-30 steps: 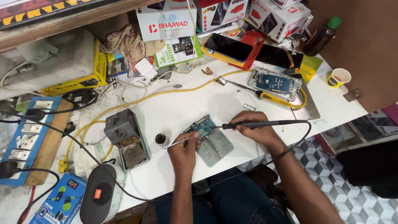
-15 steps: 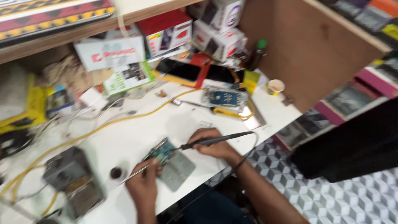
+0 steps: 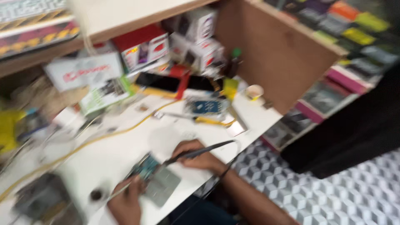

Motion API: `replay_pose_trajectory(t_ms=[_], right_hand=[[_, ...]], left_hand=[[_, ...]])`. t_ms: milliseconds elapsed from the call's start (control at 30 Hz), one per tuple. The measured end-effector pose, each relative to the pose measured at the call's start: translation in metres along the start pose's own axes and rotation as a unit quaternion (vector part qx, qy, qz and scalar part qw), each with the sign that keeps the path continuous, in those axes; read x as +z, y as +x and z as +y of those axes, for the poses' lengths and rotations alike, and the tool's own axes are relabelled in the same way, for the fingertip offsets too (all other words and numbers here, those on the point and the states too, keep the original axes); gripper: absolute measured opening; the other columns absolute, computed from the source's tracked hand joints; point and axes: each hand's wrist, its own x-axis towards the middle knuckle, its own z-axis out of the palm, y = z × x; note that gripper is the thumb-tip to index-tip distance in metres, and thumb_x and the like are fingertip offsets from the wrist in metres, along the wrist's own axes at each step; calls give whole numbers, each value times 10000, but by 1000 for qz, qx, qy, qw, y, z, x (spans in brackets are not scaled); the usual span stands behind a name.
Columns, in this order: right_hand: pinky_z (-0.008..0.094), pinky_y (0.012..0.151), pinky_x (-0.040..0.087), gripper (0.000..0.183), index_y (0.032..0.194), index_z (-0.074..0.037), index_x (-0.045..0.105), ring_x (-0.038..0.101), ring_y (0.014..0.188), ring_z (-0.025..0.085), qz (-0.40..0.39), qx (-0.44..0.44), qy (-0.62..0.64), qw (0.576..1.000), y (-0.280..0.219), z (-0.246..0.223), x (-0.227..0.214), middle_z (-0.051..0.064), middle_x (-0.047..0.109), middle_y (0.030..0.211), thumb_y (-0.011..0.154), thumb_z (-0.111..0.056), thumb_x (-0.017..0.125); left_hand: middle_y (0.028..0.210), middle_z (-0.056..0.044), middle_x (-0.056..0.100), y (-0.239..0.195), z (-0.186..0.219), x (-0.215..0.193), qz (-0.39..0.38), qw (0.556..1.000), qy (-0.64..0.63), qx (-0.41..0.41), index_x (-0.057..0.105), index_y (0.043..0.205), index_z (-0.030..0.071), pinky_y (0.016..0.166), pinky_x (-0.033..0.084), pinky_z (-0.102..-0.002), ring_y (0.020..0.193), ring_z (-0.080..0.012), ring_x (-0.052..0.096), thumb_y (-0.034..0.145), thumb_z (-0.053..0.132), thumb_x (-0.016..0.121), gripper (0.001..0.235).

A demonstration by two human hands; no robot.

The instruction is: The person uses a soldering iron and tweezers to solder components on a small circuit board. They repeatedly apply solder to specific points on the board while holding it steady with the tweezers.

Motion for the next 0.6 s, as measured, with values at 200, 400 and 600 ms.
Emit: replay_pose_trajectory(t_ms=[200, 400, 600], right_hand=[[283, 682, 549, 225, 1006, -14, 769, 683, 798, 148, 26, 18, -82, 996, -2, -1, 1, 82, 742, 929, 798, -26, 686], [296, 750, 569, 209, 1020, -18, 760, 698, 868, 162, 19, 7, -75, 997, 1, -9, 0, 84, 740, 968, 824, -34, 688], [290, 752, 572, 197, 1013, -14, 760, 706, 875, 160, 17, 14, -67, 997, 0, -6, 1, 88, 745, 969, 831, -44, 691]], left_hand=[[744, -91, 712, -4, 45, 14, 30, 994, -67, -80, 714, 1016, -98, 597, 538, -258, 632, -123, 637, 941, 70, 703, 184], [727, -100, 708, -4, 65, 16, 35, 996, -41, -78, 726, 990, -100, 579, 534, -261, 622, -119, 631, 946, 100, 720, 205], [743, -87, 722, -5, 69, 15, 32, 997, -44, -50, 733, 990, -89, 589, 549, -252, 635, -110, 643, 952, 122, 718, 215]])
